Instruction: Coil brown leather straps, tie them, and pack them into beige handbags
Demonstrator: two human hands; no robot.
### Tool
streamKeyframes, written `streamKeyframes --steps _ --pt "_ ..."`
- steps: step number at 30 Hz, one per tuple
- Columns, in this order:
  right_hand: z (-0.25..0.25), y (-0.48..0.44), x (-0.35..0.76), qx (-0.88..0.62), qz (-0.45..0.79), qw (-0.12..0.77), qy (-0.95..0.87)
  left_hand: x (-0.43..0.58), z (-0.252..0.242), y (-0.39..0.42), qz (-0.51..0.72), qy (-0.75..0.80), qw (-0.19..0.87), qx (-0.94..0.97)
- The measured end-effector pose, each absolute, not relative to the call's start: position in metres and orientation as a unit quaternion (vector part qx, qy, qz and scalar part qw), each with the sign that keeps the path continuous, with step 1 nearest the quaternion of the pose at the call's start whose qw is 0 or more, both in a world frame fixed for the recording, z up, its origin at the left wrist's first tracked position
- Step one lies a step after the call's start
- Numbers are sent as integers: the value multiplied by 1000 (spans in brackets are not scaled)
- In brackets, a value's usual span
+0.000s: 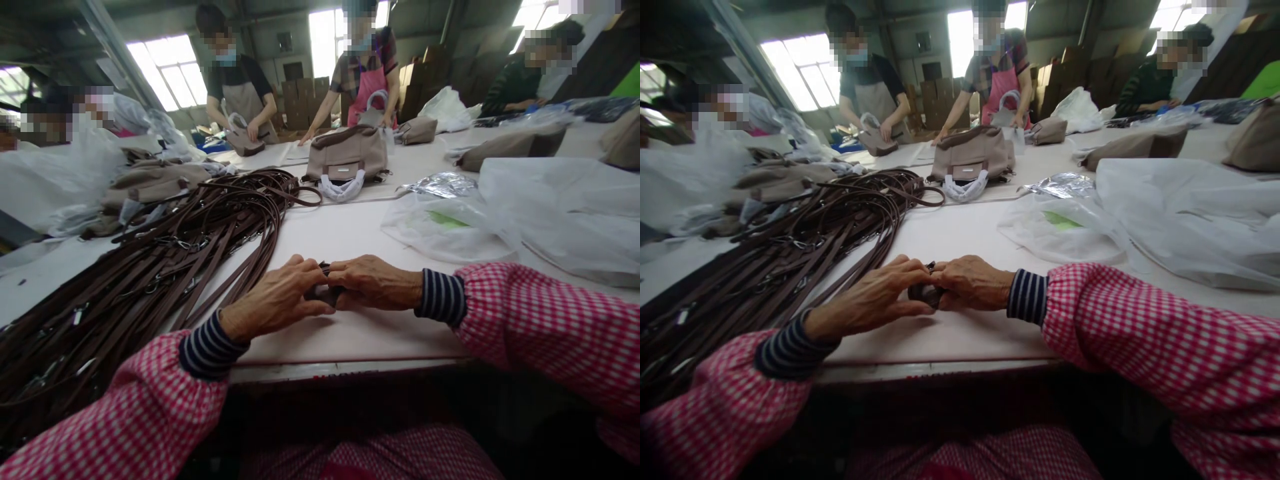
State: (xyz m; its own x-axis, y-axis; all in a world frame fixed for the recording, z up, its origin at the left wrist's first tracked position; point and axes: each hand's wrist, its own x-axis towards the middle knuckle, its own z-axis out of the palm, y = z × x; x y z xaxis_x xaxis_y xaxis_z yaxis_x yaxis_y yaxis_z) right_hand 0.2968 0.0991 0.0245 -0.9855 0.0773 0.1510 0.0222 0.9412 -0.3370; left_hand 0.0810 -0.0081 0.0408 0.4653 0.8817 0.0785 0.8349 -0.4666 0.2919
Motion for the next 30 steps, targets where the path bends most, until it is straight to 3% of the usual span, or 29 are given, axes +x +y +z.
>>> streamKeyframes --steps 3,10,19,27,30 --pt "18 91 298 -57 141 100 -983 93 22 -17 131 544 62 826" --pt "27 99 304 -61 149 50 -986 98 8 -24 184 529 25 828" --pt "10 96 299 -67 144 95 -983 89 -7 -14 219 574 96 783" --pt "3 90 296 -75 91 116 -986 73 -44 -3 207 601 58 770" --pt "14 86 334 -114 110 168 -973 74 -44 -3 207 608 38 765"
